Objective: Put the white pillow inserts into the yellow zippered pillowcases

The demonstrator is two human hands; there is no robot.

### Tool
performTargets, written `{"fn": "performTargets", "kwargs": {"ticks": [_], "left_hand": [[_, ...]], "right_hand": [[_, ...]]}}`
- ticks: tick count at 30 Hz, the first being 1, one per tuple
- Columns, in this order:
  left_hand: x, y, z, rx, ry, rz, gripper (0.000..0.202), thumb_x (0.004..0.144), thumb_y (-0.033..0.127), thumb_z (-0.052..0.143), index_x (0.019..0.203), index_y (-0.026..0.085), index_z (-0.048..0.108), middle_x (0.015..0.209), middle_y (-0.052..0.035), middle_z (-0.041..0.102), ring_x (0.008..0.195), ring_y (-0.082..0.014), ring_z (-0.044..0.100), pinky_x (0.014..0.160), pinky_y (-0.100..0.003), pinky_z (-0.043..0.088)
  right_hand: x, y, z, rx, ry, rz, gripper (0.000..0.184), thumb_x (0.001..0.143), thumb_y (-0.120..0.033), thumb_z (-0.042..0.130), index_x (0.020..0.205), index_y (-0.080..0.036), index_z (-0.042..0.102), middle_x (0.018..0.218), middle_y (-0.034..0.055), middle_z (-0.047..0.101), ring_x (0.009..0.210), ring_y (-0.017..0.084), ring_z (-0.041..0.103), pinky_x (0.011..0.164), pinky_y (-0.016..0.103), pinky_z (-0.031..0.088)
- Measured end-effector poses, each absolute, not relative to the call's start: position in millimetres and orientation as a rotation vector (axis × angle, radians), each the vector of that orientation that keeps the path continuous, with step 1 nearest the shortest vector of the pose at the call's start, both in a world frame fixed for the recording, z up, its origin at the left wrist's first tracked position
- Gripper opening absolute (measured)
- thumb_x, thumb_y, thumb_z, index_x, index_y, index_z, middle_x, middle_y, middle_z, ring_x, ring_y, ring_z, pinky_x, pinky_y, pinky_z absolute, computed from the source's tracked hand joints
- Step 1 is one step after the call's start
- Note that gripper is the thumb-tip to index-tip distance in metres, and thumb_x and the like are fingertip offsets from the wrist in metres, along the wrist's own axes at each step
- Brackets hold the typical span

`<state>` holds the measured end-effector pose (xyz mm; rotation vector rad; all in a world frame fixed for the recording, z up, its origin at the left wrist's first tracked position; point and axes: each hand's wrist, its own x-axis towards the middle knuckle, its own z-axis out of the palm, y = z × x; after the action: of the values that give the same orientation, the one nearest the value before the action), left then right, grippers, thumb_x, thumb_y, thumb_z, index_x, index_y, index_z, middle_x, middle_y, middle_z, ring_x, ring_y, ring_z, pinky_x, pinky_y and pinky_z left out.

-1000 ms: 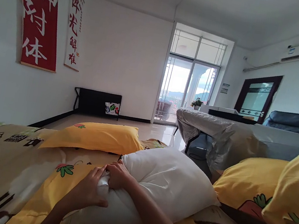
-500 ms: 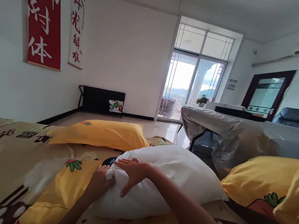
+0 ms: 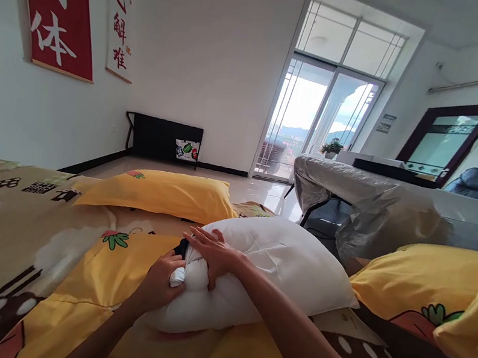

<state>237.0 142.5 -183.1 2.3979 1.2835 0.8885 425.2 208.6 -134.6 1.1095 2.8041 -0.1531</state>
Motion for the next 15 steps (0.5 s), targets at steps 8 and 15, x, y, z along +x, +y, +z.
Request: {"fn": "performTargets", "kwargs": {"ticks": [8,15], "left_hand": [[257,117,-167,2.46,1.666,0.678,0.019,0.072,0.029,0.05,0.086,0.021,0.059,0.093,-0.0066,0.06,0.095,-0.0283,0.049,0.079,-0.041,0.038],[223,103,-132,2.382,1.65,0.399,0.044,0.075,0.043,0.055,0.112,0.019,0.059,0.128,-0.0141,0.051,0.12,-0.0293,0.046,0.092,-0.042,0.042]], "right_hand": [[436,207,-149,1.125,2.938,-0.114,0.117,0.049,-0.033,0.078,0.147,-0.016,0.016,0.13,0.0197,0.048,0.121,0.035,0.042,0.1,0.052,0.022],[438,193,-154,1.213,2.996,0.029,0.077,0.05,-0.036,0.076,0.118,-0.014,0.049,0.106,0.0125,0.058,0.099,0.029,0.05,0.088,0.041,0.034]]}}
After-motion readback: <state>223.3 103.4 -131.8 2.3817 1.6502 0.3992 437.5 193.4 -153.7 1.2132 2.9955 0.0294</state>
